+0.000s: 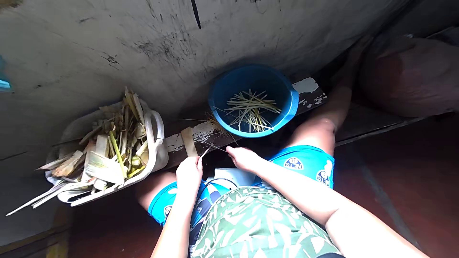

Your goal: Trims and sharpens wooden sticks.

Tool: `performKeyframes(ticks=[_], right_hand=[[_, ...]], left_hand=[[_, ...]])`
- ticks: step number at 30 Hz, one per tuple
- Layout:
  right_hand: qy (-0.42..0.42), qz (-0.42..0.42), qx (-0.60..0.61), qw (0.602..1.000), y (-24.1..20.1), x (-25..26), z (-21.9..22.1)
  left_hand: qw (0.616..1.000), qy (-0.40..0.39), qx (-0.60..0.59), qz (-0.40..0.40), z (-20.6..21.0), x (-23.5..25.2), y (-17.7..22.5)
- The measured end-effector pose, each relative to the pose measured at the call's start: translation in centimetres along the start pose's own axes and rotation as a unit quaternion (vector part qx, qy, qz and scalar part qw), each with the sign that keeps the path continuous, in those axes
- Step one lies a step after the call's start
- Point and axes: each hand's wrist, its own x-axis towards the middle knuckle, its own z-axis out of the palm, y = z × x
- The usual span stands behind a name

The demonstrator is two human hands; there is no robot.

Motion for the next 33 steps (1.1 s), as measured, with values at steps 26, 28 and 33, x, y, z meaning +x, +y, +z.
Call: performKeyframes(ticks=[26,28,33], right_hand=[[0.068,-0.084,0.017,0.994,-1.9,-1.2,1.8],[0.062,-0.08,0.021,0.995,-1.8,-1.1,2.0],[0.001,0.031,0.02,0.999,-0.4,0.3,1.2]], left_hand=[[1.0,0.006,-0.019,-0.017,0.1,0.2,0.0],[0.999,0.001,-0.019,-0.029,0.1,0.3,-0.2],[0.999,0.021,-0.036,-0.02,0.2,0.3,-0.6]])
